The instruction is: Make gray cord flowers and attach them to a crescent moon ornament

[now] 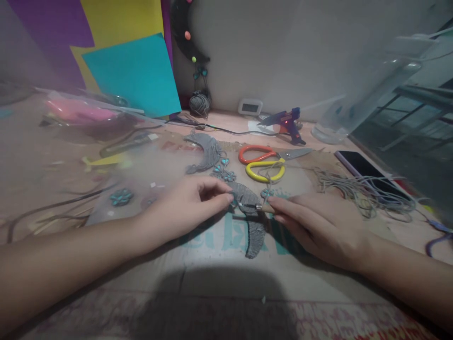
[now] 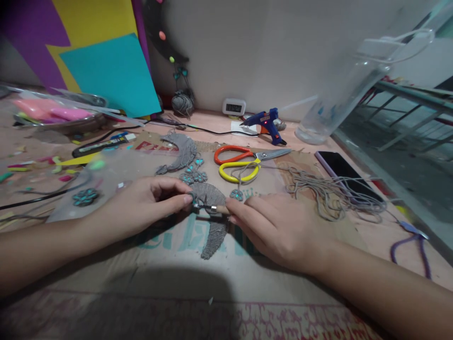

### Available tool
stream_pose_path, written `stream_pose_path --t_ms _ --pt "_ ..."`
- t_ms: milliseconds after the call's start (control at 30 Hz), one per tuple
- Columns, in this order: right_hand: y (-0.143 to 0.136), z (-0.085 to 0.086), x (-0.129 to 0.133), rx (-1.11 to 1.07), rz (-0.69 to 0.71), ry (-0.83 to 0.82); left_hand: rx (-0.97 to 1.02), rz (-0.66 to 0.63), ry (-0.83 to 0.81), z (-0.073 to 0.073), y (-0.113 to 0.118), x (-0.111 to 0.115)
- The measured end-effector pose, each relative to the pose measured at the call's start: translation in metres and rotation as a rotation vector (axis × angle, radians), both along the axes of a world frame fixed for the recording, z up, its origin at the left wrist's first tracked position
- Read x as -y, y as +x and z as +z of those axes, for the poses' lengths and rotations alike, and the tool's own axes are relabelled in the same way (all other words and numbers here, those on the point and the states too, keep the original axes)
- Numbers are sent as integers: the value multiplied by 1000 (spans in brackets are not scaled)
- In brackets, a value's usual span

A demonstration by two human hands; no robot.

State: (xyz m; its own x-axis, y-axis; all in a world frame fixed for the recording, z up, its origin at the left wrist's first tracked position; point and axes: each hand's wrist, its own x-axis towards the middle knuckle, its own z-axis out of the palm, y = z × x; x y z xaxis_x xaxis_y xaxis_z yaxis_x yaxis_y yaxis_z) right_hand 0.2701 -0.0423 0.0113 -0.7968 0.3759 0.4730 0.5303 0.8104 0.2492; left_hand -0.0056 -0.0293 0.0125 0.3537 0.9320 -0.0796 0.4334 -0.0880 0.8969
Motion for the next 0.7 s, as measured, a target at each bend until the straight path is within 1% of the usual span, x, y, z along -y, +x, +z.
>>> stream_pose_path --t_ms 67,100,133,267,333,400,467,600,700 --pt "4 5 1 53 53 36 20 2 -17 -2 0 0" --pt "4 8 2 41 63 16 37 5 -31 -3 0 0" --pt "3 11 3 -15 50 -33 57 9 -47 -4 -1 -1" --pt "-13 22 5 -433 -131 -344 199 21 -125 -8 0 -4" --pt "-24 24 4 -499 -185 -519 283 35 -174 -9 -1 -6" --pt "-34 22 1 -495 -205 -691 358 45 -226 -8 -1 -7" --pt "-44 18 -2 -528 -208 -807 425 41 -279 -7 -1 -6" --pt "-57 13 -8 -664 -176 -921 528 18 -374 -4 0 -2" --pt "-61 13 -7 -720 -164 -916 555 -15 -406 -3 3 2"
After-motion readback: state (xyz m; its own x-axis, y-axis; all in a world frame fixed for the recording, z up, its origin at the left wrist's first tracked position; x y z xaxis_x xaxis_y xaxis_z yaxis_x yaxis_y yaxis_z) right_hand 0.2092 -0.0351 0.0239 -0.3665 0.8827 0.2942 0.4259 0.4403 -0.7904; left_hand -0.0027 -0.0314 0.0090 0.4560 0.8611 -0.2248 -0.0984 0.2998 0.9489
